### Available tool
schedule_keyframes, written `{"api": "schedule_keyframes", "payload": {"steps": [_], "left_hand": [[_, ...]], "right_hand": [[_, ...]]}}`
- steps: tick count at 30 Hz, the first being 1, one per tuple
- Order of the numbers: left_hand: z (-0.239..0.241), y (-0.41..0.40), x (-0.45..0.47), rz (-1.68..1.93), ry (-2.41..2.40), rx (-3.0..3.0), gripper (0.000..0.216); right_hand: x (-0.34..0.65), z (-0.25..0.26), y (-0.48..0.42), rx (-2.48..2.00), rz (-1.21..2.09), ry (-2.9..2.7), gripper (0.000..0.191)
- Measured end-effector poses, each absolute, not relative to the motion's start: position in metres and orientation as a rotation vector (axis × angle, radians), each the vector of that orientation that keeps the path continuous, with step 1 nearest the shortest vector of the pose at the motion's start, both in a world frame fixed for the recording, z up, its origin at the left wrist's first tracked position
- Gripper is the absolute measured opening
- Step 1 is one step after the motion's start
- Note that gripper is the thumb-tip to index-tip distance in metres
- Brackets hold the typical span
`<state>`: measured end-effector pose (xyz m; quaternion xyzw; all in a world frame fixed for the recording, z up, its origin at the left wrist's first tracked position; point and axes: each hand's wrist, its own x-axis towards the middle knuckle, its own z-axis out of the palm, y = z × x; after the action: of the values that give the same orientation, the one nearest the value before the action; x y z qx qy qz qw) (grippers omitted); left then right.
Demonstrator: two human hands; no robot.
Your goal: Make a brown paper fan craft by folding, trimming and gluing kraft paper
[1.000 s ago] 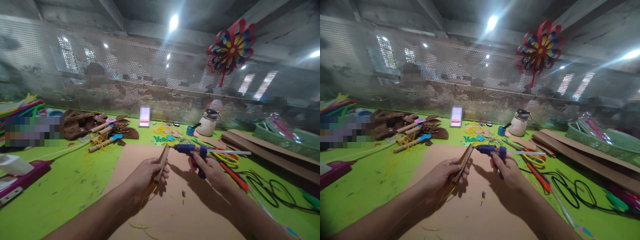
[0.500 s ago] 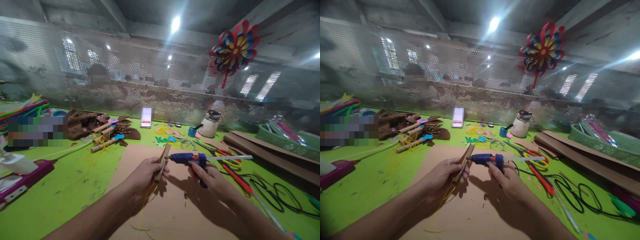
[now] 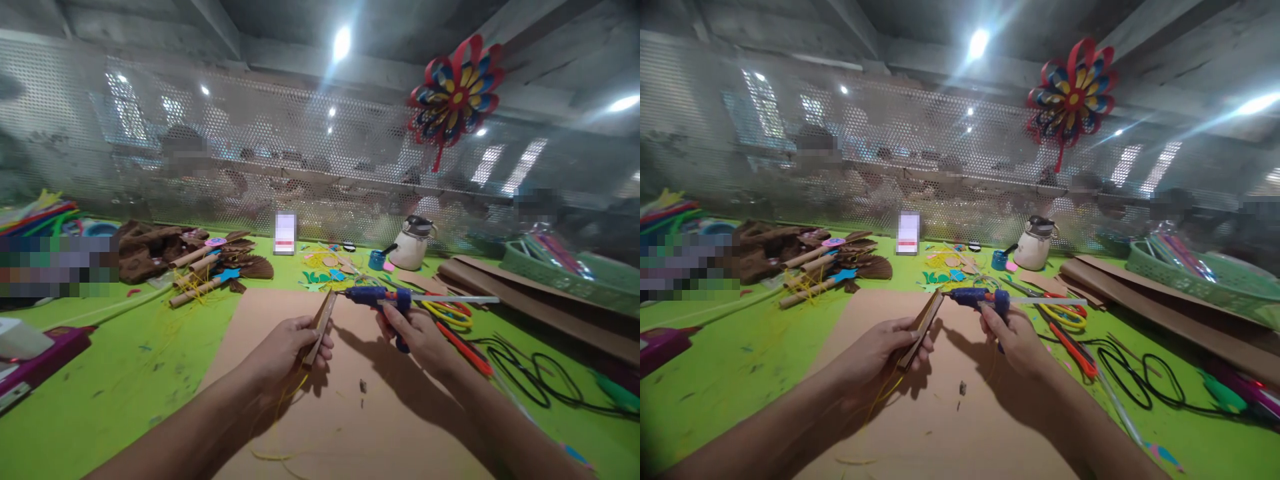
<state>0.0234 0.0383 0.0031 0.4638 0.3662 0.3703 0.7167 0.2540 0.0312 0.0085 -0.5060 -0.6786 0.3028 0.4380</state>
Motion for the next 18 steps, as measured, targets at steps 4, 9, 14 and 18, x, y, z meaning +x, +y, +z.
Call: {"api": "schedule_keyframes", "payload": {"steps": [4, 9, 14, 18], "left_hand": [[0.0046, 0.0379, 0.0233, 0.829, 0.821, 1.029, 0.011], [0.0072, 0.0378, 0.0225, 0.841, 0.826, 1.005, 0.014], [0.0097, 0.0384, 0.0209, 0.847, 0.816, 0.979, 0.014], [0.0098, 0.0384, 0.0215, 0.813, 0.824, 1.017, 0.011]], "right_hand": [[0.2541, 0.0076, 0.0308, -1.279, 0.758, -1.688, 0.054], [0.2507, 0.0106, 0.0249, -1.258, 0.763, -1.751, 0.054], [0.2482, 0.0129, 0.0224, -1.252, 0.775, -1.771, 0.054], [0.2496, 0.0099, 0.0276, -1.269, 0.756, -1.699, 0.054]]}}
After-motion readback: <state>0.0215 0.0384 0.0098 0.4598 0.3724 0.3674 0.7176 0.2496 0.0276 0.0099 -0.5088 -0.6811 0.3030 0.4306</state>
